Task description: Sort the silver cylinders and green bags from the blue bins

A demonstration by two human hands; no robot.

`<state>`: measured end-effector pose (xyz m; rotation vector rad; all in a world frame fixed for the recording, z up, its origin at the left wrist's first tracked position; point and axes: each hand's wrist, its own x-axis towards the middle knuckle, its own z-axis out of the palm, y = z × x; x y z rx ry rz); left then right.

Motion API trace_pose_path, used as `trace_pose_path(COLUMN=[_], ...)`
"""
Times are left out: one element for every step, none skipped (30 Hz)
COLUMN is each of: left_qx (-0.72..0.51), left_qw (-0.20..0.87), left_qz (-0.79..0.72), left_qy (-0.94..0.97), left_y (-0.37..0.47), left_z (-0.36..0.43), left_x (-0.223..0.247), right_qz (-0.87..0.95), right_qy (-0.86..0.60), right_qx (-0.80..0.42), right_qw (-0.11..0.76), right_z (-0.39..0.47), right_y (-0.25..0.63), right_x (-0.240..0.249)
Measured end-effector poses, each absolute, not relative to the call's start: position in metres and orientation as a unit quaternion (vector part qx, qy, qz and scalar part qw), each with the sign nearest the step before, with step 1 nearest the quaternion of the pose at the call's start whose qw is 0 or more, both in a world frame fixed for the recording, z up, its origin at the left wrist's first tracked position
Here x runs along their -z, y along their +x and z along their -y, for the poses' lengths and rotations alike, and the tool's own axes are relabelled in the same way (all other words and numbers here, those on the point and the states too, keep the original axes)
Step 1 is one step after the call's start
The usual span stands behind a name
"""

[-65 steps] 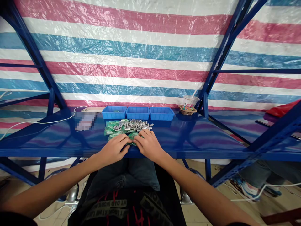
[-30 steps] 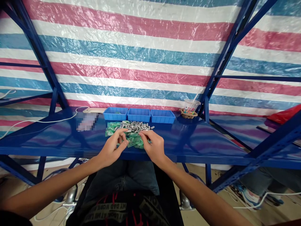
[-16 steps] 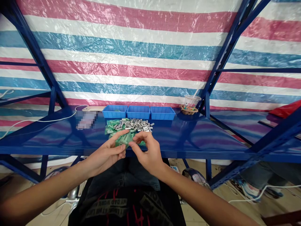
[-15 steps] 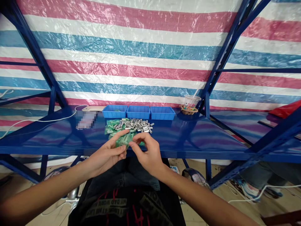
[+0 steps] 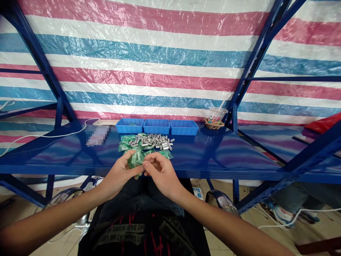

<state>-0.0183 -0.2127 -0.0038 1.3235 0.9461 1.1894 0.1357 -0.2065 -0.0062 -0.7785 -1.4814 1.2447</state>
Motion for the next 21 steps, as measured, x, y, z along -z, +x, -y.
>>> trace_pose_path(left_qx=[-0.493, -0.485, -0.476, -0.465, -0.45, -0.43, -0.407, -0.384, -0.361, -0.339, -0.322, -0.314, -0.314, -0.324, -0.343, -0.368, -0.394, -0.418, -0.436, -0.449, -0.454], left_qw=[0.519, 0.504, 0.491, 0.48, 0.475, 0.479, 0.487, 0.495, 0.503, 0.51, 0.513, 0.512, 0.508, 0.5, 0.484, 0.459, 0.426, 0.388, 0.35, 0.316, 0.292], left_qz=[-0.406, -0.412, -0.417, -0.419, -0.415, -0.408, -0.399, -0.392, -0.387, -0.383, -0.381, -0.378, -0.372, -0.364, -0.359, -0.356, -0.357, -0.361, -0.364, -0.365, -0.362], left_qy=[0.569, 0.584, 0.599, 0.615, 0.632, 0.648, 0.662, 0.673, 0.683, 0.692, 0.699, 0.705, 0.71, 0.716, 0.721, 0.726, 0.732, 0.738, 0.745, 0.752, 0.76], left_y=[-0.019, -0.021, -0.024, -0.027, -0.031, -0.034, -0.038, -0.04, -0.041, -0.042, -0.042, -0.041, -0.041, -0.04, -0.04, -0.04, -0.04, -0.04, -0.041, -0.042, -0.042], left_z=[0.212, 0.21, 0.208, 0.207, 0.205, 0.204, 0.204, 0.204, 0.204, 0.205, 0.205, 0.205, 0.205, 0.205, 0.205, 0.204, 0.204, 0.204, 0.205, 0.205, 0.207], left_x=[0.004, 0.002, 0.0, -0.003, -0.007, -0.011, -0.014, -0.017, -0.018, -0.019, -0.019, -0.018, -0.017, -0.016, -0.014, -0.013, -0.012, -0.011, -0.01, -0.01, -0.01], right_qz=[0.642, 0.671, 0.701, 0.731, 0.755, 0.773, 0.783, 0.786, 0.784, 0.778, 0.772, 0.763, 0.749, 0.732, 0.713, 0.695, 0.681, 0.674, 0.674, 0.681, 0.692], right_qy=[-0.339, -0.353, -0.362, -0.365, -0.364, -0.361, -0.358, -0.357, -0.358, -0.358, -0.358, -0.358, -0.358, -0.36, -0.363, -0.365, -0.365, -0.361, -0.356, -0.351, -0.348], right_qx=[-0.474, -0.427, -0.375, -0.323, -0.276, -0.237, -0.214, -0.206, -0.211, -0.226, -0.246, -0.271, -0.298, -0.325, -0.353, -0.38, -0.405, -0.425, -0.436, -0.436, -0.426], right_qw=[0.498, 0.492, 0.486, 0.478, 0.471, 0.465, 0.461, 0.461, 0.462, 0.463, 0.464, 0.466, 0.471, 0.479, 0.486, 0.49, 0.489, 0.485, 0.478, 0.472, 0.468], right_z=[0.207, 0.207, 0.207, 0.207, 0.208, 0.208, 0.209, 0.209, 0.21, 0.21, 0.211, 0.211, 0.211, 0.21, 0.21, 0.209, 0.208, 0.207, 0.207, 0.207, 0.207], right_y=[0.137, 0.139, 0.14, 0.141, 0.142, 0.143, 0.143, 0.143, 0.143, 0.142, 0.141, 0.14, 0.139, 0.139, 0.139, 0.139, 0.139, 0.139, 0.139, 0.139, 0.139], right_x=[0.006, 0.005, 0.004, 0.003, 0.002, 0.001, 0.001, 0.001, 0.001, 0.001, 0.001, 0.002, 0.002, 0.002, 0.001, 0.001, 0.001, 0.001, 0.001, 0.002, 0.002])
